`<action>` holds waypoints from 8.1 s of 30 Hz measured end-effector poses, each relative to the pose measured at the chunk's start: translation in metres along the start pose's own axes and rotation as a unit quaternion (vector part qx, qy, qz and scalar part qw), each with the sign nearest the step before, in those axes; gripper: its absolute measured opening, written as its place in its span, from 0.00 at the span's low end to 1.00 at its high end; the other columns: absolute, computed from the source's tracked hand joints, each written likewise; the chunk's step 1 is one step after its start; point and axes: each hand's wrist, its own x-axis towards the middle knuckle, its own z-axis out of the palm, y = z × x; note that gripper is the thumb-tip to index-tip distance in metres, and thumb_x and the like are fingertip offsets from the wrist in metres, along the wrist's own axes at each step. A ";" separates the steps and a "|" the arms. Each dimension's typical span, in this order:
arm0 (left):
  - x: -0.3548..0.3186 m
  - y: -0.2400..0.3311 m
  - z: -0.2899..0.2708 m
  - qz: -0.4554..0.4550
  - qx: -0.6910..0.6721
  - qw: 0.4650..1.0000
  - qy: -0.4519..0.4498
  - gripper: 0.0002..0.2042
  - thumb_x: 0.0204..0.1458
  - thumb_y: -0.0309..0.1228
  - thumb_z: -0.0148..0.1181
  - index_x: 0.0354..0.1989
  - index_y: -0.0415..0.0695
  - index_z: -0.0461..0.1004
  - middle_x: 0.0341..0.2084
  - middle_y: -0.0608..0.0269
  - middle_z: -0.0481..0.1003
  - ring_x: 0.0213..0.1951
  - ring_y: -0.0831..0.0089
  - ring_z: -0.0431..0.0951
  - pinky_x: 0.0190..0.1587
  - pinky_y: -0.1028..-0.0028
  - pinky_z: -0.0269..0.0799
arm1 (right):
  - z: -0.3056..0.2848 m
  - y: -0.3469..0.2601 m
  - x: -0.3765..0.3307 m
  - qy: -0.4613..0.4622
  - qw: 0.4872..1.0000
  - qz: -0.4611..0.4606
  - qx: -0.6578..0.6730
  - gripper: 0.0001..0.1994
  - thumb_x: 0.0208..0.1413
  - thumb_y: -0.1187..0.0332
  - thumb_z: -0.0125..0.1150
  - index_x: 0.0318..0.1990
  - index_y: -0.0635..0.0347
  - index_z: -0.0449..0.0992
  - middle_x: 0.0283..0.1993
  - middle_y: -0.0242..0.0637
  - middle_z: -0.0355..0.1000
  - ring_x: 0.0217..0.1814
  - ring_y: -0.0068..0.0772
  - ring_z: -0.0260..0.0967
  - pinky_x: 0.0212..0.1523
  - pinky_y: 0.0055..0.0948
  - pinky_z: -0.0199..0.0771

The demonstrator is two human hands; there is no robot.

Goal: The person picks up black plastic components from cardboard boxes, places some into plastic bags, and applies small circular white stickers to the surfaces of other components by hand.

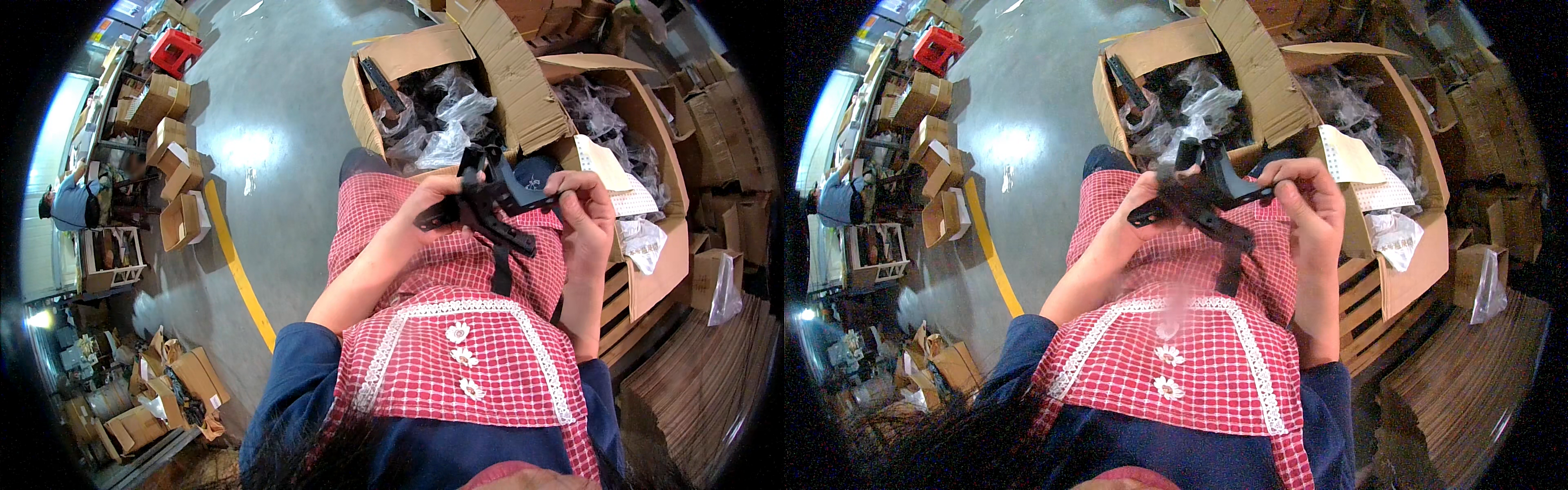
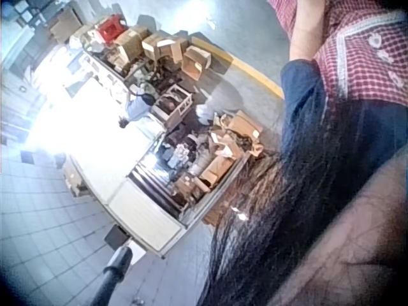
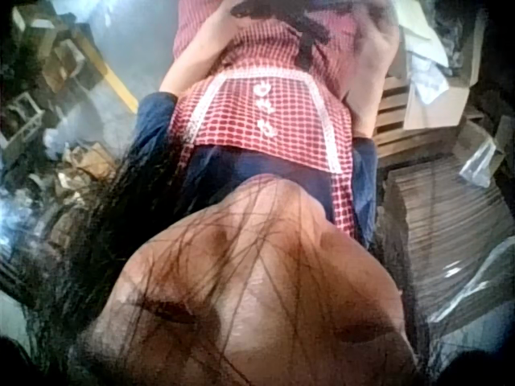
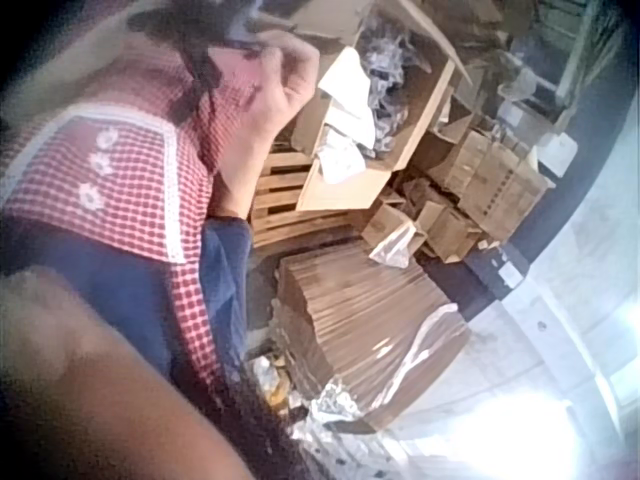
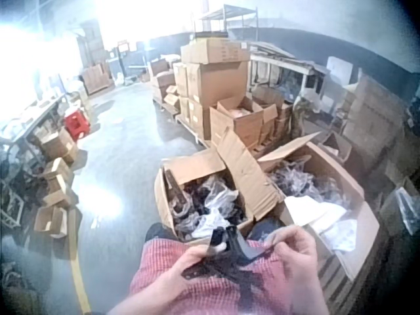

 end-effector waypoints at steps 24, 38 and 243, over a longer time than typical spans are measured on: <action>0.015 -0.028 -0.029 -0.089 -0.036 0.995 -0.014 0.21 0.63 0.35 0.60 0.61 0.39 0.69 0.41 0.56 0.82 0.39 0.71 0.84 0.40 0.74 0.84 | -0.011 0.014 -0.007 -0.067 0.992 0.024 -0.108 0.06 0.52 0.82 0.63 0.37 0.66 0.80 0.50 0.40 0.74 0.54 0.31 0.70 0.55 0.29 0.69; -0.037 -0.007 0.022 0.026 0.165 0.985 0.044 0.20 0.65 0.27 0.49 0.65 0.38 0.67 0.60 0.61 0.73 0.57 0.75 0.75 0.56 0.78 0.73 | -0.020 0.018 -0.014 -0.086 0.986 -0.066 -0.125 0.05 0.51 0.86 0.59 0.34 0.70 0.77 0.42 0.43 0.76 0.47 0.33 0.71 0.49 0.27 0.70; 0.014 0.001 0.043 -0.212 0.240 0.936 -0.146 0.20 0.64 0.42 0.59 0.47 0.32 0.75 0.40 0.54 0.81 0.30 0.72 0.82 0.31 0.77 0.80 | -0.062 0.076 -0.033 -0.090 0.917 0.244 0.302 0.48 0.35 0.72 0.74 0.70 0.71 0.59 0.64 0.47 0.70 0.64 0.38 0.71 0.65 0.33 0.70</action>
